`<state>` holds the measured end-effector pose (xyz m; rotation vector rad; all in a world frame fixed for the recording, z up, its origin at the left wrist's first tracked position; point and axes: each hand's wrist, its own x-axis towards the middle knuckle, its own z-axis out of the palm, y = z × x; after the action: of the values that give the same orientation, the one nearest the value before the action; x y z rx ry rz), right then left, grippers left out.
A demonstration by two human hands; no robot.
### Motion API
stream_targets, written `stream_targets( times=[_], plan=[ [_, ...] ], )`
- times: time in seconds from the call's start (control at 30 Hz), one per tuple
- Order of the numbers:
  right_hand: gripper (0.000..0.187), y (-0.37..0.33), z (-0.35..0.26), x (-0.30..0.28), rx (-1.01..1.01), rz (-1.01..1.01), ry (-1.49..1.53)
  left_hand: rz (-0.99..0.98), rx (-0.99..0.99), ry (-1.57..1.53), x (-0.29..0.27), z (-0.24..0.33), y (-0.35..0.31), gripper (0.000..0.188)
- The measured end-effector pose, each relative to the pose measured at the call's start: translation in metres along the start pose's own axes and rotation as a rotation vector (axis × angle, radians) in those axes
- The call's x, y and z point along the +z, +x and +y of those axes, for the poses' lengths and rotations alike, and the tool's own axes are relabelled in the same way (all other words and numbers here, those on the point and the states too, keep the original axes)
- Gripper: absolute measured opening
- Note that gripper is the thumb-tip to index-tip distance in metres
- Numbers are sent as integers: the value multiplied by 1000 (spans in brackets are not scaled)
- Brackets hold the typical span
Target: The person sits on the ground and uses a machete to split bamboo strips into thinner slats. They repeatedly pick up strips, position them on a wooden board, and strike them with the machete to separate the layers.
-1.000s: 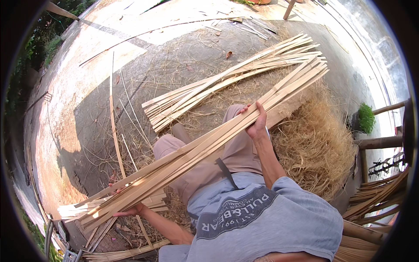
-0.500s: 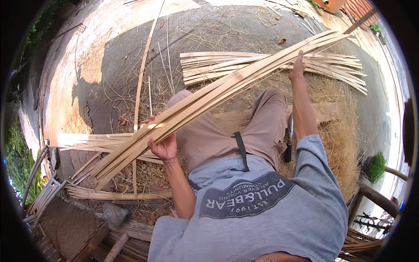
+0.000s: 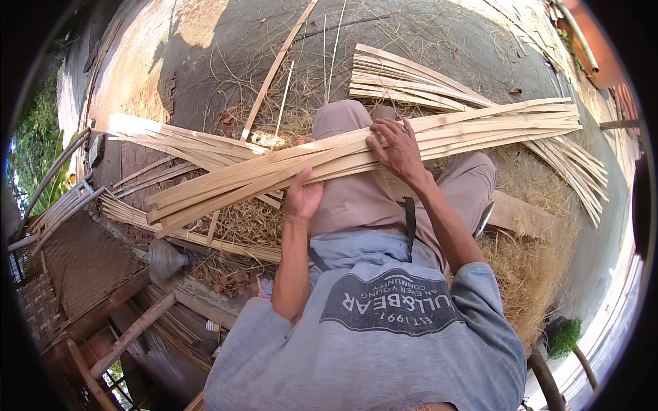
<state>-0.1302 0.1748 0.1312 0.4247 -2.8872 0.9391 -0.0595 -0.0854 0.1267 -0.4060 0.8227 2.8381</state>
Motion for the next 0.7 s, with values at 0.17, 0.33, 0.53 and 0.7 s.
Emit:
stream_targets(
  times=[0.17, 0.33, 0.53, 0.7],
  plan=[
    [37, -4, -1, -11, -49, 57, 14, 128, 117, -108, -40, 47, -55, 86],
    [36, 18, 2, -12, 23, -66, 26, 443, 447, -177, -68, 110, -48, 75],
    [35, 20, -28, -72, 2, -29, -87, 365, 571, -64, 4, 116, -36, 47],
    [33, -4, 18, -49, 21, -48, -143, 458, 343, -147, -18, 74, -28, 43]
  ],
)
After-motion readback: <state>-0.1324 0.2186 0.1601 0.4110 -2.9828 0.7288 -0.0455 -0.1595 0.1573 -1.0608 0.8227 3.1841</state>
